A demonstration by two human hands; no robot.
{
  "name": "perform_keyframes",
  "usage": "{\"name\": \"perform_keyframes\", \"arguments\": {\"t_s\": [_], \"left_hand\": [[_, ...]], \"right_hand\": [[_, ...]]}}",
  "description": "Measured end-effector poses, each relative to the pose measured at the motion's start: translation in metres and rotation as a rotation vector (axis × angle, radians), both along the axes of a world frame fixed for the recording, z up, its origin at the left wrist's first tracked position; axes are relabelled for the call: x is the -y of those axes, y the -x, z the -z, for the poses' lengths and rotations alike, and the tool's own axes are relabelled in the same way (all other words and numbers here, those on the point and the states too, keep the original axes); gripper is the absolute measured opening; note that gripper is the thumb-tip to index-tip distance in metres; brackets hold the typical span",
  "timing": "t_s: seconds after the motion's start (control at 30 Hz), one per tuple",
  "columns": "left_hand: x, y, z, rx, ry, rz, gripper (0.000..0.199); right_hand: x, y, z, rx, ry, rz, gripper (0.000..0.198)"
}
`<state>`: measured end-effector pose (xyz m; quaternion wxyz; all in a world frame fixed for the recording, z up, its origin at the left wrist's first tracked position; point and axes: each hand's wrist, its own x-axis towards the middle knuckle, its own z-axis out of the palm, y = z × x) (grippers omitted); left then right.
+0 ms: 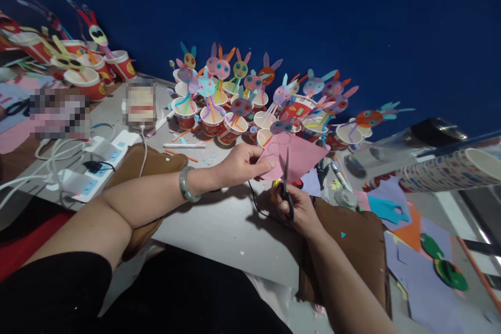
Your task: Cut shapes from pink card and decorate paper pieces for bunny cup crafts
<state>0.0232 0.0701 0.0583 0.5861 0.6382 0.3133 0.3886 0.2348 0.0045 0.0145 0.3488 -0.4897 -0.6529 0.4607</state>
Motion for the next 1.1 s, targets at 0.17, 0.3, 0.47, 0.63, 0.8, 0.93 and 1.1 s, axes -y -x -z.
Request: {"name": "perform_keyframes", "arguments": {"t_s": [0.17,0.3,0.47,0.63,0.8,0.93,1.1], "left_hand": [[-0.0003,0.0010,-0.0010,0.013,-0.010,0.000,0.036],[-0.0005,0.0012,-0.0013,0.014,-0.012,0.002,0.034],[-0.0011,0.0015,-0.0005,0.026,-0.012,-0.002,0.036],[-0.0015,0.0025,-0.0012,0.020,-0.027,-0.010,0.036],[-0.0013,0.0027,-0.0013,0.017,-0.035,-0.027,0.039],[-0.0014,0.0025,-0.0012,0.018,-0.035,-0.028,0.039],[-0.0006,0.0020,0.0006,0.004,-0.042,0.009,0.037]], "right_hand": [[-0.0007,-0.0025,0.0021,-0.001,-0.001,0.009,0.061],[-0.0016,-0.0033,0.0033,-0.001,-0.007,0.013,0.060],[-0.0020,-0.0026,0.0023,0.014,-0.028,0.027,0.059],[-0.0022,-0.0019,0.0009,0.033,-0.045,0.033,0.059],[-0.0023,-0.0018,0.0012,0.064,-0.052,0.032,0.057],[-0.0021,-0.0014,0.0008,0.062,-0.046,0.029,0.056],[-0.0008,-0.0003,0.0003,0.028,-0.012,0.004,0.059]]}}
